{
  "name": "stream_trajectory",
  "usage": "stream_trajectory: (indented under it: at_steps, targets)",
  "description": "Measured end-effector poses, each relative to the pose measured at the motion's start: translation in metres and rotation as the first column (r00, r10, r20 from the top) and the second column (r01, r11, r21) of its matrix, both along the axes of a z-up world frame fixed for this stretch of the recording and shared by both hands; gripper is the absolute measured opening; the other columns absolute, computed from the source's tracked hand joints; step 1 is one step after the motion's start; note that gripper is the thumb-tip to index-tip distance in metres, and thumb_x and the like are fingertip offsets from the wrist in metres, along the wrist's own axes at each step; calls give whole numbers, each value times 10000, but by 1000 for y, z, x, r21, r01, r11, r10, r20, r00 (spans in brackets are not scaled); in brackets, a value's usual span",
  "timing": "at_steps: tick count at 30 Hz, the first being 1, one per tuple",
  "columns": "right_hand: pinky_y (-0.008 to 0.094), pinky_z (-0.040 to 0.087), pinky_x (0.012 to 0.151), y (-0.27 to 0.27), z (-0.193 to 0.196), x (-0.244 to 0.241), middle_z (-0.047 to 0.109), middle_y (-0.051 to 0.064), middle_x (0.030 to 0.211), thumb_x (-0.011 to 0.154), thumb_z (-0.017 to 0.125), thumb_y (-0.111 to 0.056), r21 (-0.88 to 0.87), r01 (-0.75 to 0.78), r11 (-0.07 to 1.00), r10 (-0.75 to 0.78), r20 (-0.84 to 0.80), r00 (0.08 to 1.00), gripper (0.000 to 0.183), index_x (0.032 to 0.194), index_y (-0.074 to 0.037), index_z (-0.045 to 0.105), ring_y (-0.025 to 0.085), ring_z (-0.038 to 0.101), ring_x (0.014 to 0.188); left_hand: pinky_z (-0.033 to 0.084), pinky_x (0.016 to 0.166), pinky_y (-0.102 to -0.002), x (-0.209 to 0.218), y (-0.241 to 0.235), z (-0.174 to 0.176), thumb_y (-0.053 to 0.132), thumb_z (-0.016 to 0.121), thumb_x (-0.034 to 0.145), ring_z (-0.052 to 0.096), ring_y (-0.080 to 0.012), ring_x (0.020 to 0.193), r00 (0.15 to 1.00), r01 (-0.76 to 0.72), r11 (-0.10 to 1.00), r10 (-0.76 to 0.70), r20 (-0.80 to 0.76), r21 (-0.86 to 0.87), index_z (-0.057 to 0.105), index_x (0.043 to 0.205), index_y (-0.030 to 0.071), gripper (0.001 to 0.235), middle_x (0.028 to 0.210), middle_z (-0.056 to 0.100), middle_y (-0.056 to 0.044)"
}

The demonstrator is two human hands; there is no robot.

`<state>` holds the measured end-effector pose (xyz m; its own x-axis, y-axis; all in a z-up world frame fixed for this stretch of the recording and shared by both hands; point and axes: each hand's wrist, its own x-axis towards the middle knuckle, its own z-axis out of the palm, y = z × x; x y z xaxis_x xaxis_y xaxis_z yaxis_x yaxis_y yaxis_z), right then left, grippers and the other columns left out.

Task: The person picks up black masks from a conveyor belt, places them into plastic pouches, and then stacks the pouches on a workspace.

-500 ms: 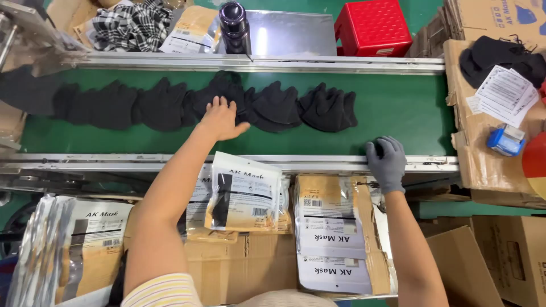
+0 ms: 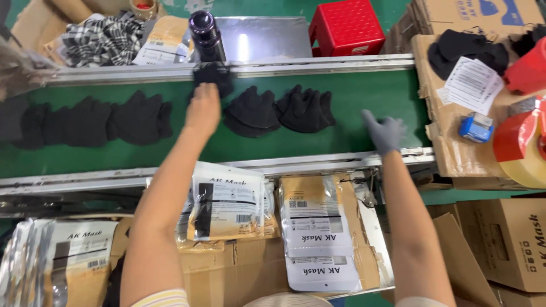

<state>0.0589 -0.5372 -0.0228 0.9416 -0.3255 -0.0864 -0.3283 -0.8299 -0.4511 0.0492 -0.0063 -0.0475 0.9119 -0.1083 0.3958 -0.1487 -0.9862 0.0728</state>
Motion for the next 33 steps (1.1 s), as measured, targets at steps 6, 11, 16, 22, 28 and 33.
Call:
stream_trajectory:
  at_steps: [6,11,16,22,28,33]
  targets:
    - [699,48,1181,155,-38,46,243,242,1629,745,776,-594,5,-187,982,187,0,982,692,1200,-78,712,494,79,1508,274,1031,-774,-23,-162,71,455,729,792,199,-671,1406,763,126,990,-53,-644,68,286,1547,-34,1003,1548,193,-418]
    - [554,361,1059,144,-34,26,626,234,1289,800,828,-336,155,-332,930,272,315,909,408,1031,-19,715,415,516,1247,380,985,-789,15,-145,-65,233,635,902,368,-705,1299,943,86,955,14,-334,283,404,1487,-72,699,1471,347,-440]
    - [399,585,755,76,16,-22,742,184,910,790,838,-187,304,-295,906,179,357,917,356,993,37,649,315,747,843,508,908,-698,-23,-157,12,126,570,966,560,-625,1194,991,96,973,-74,-110,211,495,1396,-86,486,1349,533,-394]
    - [365,626,836,99,75,-129,753,161,1064,874,819,-177,680,-428,595,204,388,899,445,1212,1,590,316,753,979,514,1185,-396,-145,-241,55,189,593,1051,575,-477,1300,899,406,772,-434,60,-489,299,1407,-124,558,1546,426,-456]
    - [440,514,950,93,74,-234,594,307,1283,667,888,-267,-181,-727,662,580,738,344,980,1448,41,381,464,600,1160,480,1116,-371,-224,-235,91,553,515,973,549,-349,1363,702,-222,-262,-711,33,-939,174,1644,-19,945,1493,527,-245]
    - [339,588,1123,34,15,-238,732,112,1393,880,854,-275,377,-530,760,481,223,848,768,1550,-175,494,207,740,1304,299,1194,-543,-216,-213,88,615,845,660,338,-403,1446,851,468,756,-526,1,-457,185,1588,-21,1304,1585,346,-258]
